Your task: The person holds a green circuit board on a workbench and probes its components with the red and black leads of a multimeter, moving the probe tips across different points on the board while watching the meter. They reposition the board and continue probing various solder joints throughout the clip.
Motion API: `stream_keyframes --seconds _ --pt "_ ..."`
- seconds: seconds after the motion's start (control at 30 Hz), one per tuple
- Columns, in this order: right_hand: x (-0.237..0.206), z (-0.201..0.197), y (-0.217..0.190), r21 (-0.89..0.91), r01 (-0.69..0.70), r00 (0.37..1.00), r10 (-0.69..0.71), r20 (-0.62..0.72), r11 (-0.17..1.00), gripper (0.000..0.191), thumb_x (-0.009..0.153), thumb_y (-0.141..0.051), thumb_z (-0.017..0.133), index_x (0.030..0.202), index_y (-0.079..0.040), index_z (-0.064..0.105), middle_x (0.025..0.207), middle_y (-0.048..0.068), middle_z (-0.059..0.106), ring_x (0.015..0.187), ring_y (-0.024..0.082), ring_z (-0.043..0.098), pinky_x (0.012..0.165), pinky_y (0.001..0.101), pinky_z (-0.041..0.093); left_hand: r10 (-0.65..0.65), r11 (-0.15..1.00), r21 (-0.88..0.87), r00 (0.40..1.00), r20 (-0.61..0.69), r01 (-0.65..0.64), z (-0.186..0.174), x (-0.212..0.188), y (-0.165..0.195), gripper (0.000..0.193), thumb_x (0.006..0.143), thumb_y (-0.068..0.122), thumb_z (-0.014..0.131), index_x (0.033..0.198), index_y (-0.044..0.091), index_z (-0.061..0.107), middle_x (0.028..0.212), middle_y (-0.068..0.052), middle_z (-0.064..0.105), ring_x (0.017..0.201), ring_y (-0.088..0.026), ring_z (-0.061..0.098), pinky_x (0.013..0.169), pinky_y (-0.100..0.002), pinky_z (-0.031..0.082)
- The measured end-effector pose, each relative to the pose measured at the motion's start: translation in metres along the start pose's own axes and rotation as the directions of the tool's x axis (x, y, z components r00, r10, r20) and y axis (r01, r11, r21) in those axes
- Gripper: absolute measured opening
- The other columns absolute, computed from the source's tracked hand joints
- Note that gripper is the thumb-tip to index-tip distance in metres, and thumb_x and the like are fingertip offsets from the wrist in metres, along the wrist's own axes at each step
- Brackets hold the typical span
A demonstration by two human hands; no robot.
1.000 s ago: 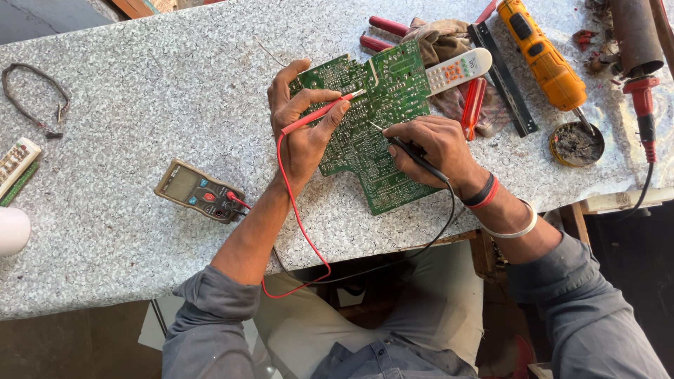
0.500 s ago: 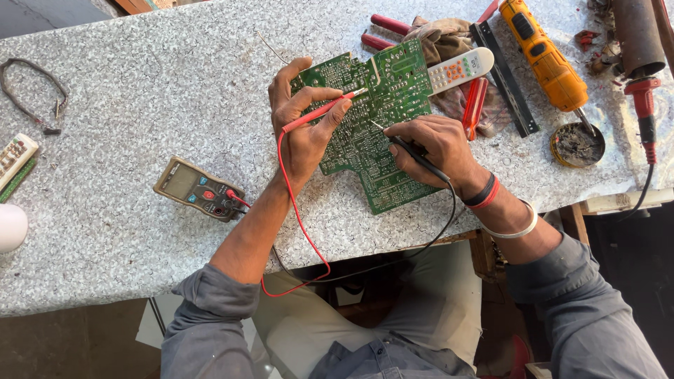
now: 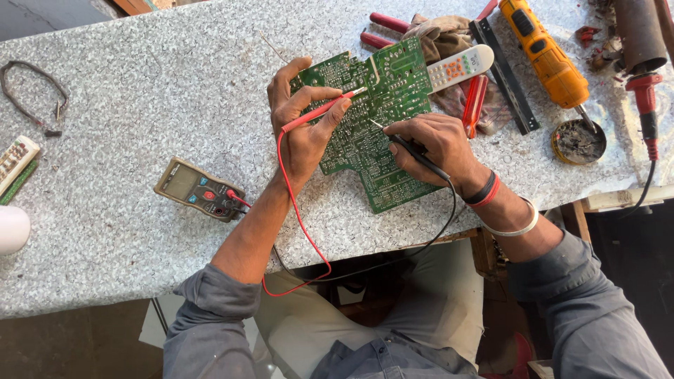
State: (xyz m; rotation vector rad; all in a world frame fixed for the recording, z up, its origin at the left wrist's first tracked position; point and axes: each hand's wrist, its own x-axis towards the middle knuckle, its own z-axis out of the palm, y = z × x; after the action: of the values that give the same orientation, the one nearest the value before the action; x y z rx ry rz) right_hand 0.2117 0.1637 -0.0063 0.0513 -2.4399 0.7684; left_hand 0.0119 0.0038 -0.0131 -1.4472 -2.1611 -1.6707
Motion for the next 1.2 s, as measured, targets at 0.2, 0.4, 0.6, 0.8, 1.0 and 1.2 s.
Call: stream_keyframes --seconds 0.2,0.4,0.6,0.8,1.0,1.2 --pt "-0.0002 -0.0002 -0.0009 -0.008 -0.004 1.0 0.004 -0.007 1.0 0.021 0.089 -0.009 0.076 0.109 -0.004 0.071 0.081 0.009 0.07 0.073 0.026 0.07 0.069 0.0376 0.054 0.013 1.0 0.019 1.0 0.0 -0.013 -0.0006 0.0009 -0.0001 0.024 0.09 0.032 0.087 0.103 0.012 0.081 0.146 -0.014 0.054 0.14 -0.033 0.046 0.119 -0.049 0.037" --pt "0.0008 0.0002 -0.0012 0.002 -0.01 1.0 0.01 -0.008 1.0 0.022 0.088 -0.008 0.075 0.109 -0.003 0.071 0.08 0.008 0.07 0.071 0.025 0.069 0.067 0.0375 0.054 0.005 1.0 0.024 1.0 0.001 -0.005 -0.0004 0.0011 0.0005 0.025 0.089 0.033 0.088 0.102 0.013 0.081 0.144 -0.014 0.055 0.139 -0.032 0.047 0.118 -0.048 0.037" --pt "0.0004 -0.0003 -0.0017 -0.006 0.002 1.0 -0.002 -0.011 1.0 0.022 0.088 -0.009 0.075 0.109 -0.004 0.071 0.081 0.009 0.07 0.072 0.026 0.069 0.069 0.0376 0.055 0.004 1.0 0.015 1.0 -0.004 -0.004 -0.0006 0.0012 0.0029 0.024 0.089 0.033 0.087 0.102 0.013 0.081 0.143 -0.014 0.055 0.136 -0.032 0.048 0.116 -0.047 0.039" --pt "0.0004 0.0 -0.0015 -0.013 -0.017 1.0 0.017 -0.002 1.0 0.022 0.087 -0.008 0.075 0.107 -0.004 0.071 0.08 0.009 0.07 0.07 0.025 0.069 0.066 0.0374 0.054 0.029 0.999 0.02 1.0 -0.008 -0.029 0.0 0.0021 0.0032 0.024 0.089 0.032 0.087 0.102 0.012 0.081 0.142 -0.014 0.056 0.136 -0.032 0.047 0.116 -0.047 0.039" --pt "0.0002 -0.0002 -0.0015 0.003 -0.006 1.0 0.006 -0.011 1.0 0.022 0.087 -0.009 0.075 0.108 -0.004 0.071 0.08 0.008 0.07 0.071 0.025 0.069 0.066 0.037 0.054 0.041 0.998 0.038 0.999 -0.001 -0.041 -0.0002 0.0024 0.002 0.024 0.089 0.032 0.087 0.101 0.012 0.081 0.14 -0.013 0.057 0.136 -0.031 0.049 0.118 -0.048 0.036" --pt "0.0004 -0.0004 -0.0018 -0.008 0.012 1.0 -0.012 -0.018 1.0 0.022 0.088 -0.009 0.074 0.109 -0.004 0.07 0.082 0.008 0.07 0.073 0.025 0.07 0.069 0.0375 0.054 0.021 0.999 0.026 1.0 0.0 -0.021 0.0009 0.0028 0.0039 0.023 0.088 0.032 0.087 0.1 0.013 0.081 0.14 -0.013 0.057 0.136 -0.031 0.047 0.116 -0.047 0.037"
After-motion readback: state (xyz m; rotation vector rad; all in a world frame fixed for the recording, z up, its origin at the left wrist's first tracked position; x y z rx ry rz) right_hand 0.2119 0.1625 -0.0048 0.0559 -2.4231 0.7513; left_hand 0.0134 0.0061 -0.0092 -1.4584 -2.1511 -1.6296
